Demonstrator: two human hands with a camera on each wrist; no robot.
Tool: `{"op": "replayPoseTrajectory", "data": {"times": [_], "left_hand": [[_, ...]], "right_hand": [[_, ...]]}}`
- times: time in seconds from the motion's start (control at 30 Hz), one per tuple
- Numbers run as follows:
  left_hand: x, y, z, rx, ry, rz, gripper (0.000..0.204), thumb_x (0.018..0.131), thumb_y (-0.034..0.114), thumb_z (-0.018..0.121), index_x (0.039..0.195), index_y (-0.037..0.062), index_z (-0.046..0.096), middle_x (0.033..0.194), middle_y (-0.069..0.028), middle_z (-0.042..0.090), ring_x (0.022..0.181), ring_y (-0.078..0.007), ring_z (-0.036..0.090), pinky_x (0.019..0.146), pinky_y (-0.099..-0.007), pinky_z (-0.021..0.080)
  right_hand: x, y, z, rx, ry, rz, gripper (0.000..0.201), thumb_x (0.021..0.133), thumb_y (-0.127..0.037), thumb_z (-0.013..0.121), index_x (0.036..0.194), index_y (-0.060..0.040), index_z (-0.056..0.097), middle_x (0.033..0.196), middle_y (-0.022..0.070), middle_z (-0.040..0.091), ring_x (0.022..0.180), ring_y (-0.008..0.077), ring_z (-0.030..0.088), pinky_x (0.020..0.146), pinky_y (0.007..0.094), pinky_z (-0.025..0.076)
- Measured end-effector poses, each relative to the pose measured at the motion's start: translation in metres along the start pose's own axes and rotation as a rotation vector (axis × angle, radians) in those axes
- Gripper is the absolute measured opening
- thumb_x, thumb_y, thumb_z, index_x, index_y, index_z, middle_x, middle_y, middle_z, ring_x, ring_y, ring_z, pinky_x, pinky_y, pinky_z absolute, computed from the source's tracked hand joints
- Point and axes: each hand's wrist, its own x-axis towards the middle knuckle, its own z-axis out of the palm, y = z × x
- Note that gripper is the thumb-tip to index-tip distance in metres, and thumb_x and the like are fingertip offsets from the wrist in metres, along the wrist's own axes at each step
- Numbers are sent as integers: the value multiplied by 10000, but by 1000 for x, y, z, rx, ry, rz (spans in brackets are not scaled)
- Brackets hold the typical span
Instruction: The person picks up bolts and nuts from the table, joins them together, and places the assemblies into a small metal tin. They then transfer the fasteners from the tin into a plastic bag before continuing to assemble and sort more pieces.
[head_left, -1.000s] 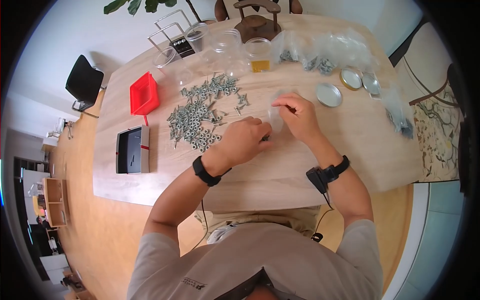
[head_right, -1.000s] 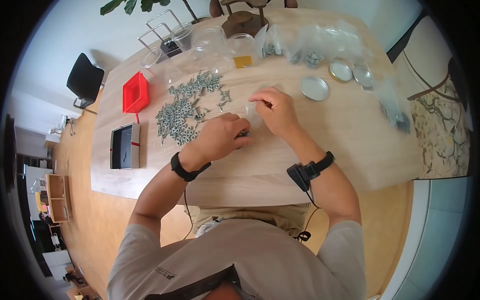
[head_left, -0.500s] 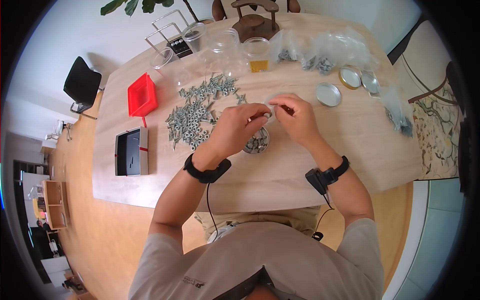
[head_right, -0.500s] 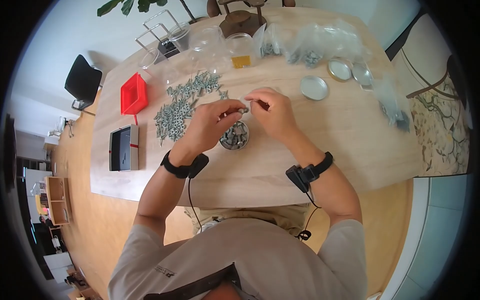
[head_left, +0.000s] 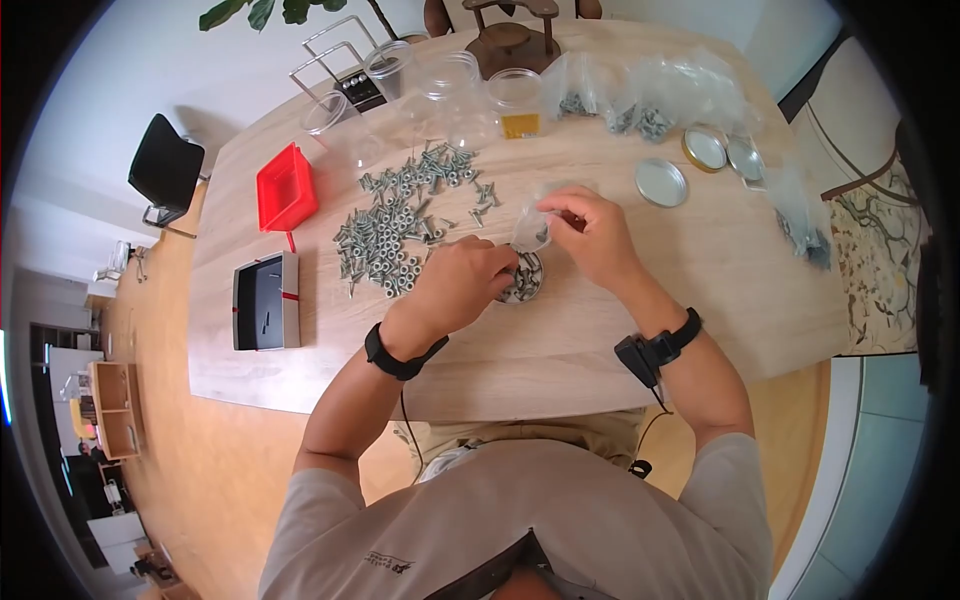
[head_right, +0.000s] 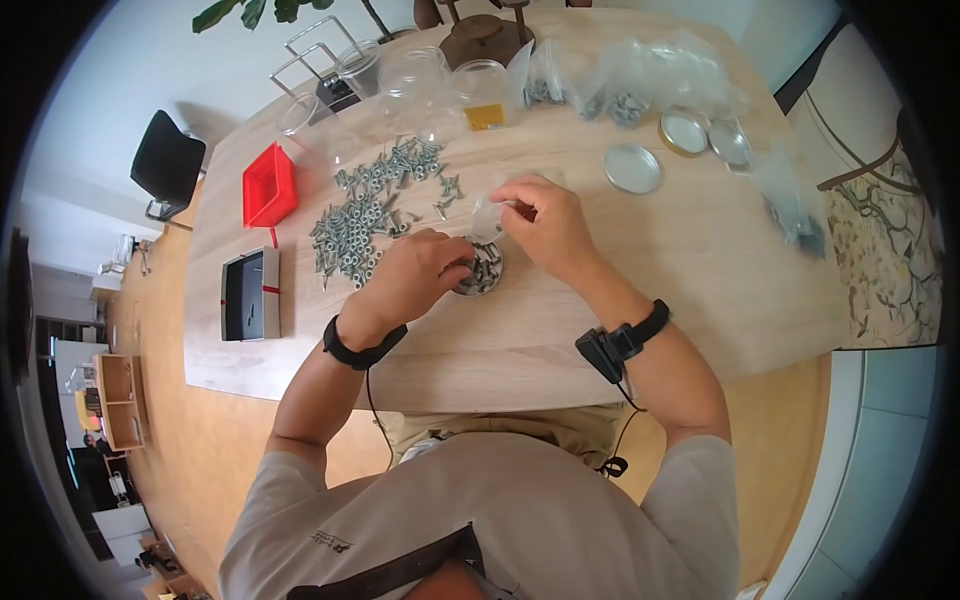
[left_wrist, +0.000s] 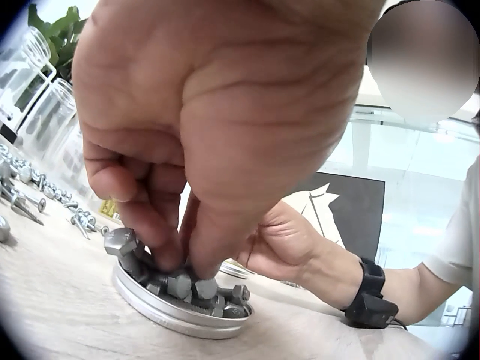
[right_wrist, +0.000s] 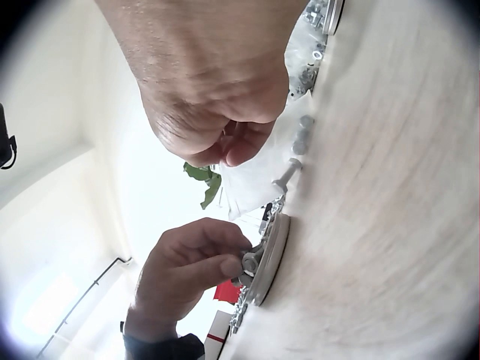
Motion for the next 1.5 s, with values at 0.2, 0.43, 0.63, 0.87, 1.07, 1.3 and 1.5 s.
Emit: {"op": "replayPoseTrajectory", "data": {"times": [0.2,0.43,0.63,0.87,1.07,1.3,1.5], "left_hand": [[2,0,-13,-342,-17,-147,133,957,92,740,1076,35,727,908,-125,736,816,-244,680,767,-365,548],[24,14,-20,-441,181,-229,139,994,108,730,1093,11,742,920,-133,763,799,-229,692,750,-355,548],[3,2,-28,-129,-25,-212,160,949,126,753,1075,29,740,929,-155,759,826,-317,709,772,-411,558],[-7,-10,-5,-6,56,-146,189,928,144,794,1064,20,750,918,-146,747,799,-277,716,749,-379,558],[12,10,-20,-139,172,-115,217,918,144,811,1077,11,744,912,-144,753,803,-303,718,749,-387,558],[6,3,-25,-1,64,-185,199,922,136,779,1080,19,745,905,-147,759,824,-317,729,754,-391,564],[-15,-10,-21,-90,-78,-243,173,918,142,779,1024,8,747,891,-162,755,805,-316,737,748,-399,568]], "right_hand": [[0,0,-1,-31,1,-1,191,967,6,677,1131,17,774,1105,38,716,839,68,604,743,244,508],[1,3,2,18,3,5,188,961,-5,683,1123,19,773,1107,67,733,845,102,643,756,269,535],[0,-2,-5,-25,45,18,192,946,-12,688,1113,12,780,1104,103,750,829,151,688,767,302,571],[0,1,2,-1,13,10,195,945,-15,691,1116,9,781,1096,98,746,815,151,677,762,300,567],[0,2,3,-8,12,-16,201,940,-7,691,1120,10,781,1108,101,744,819,147,677,757,296,563],[-1,1,-3,-16,63,1,195,937,0,688,1108,8,781,1100,101,743,813,148,674,745,297,557],[0,1,2,-7,35,-7,186,933,-5,693,1097,10,779,1087,92,745,788,148,664,731,300,552]]}}
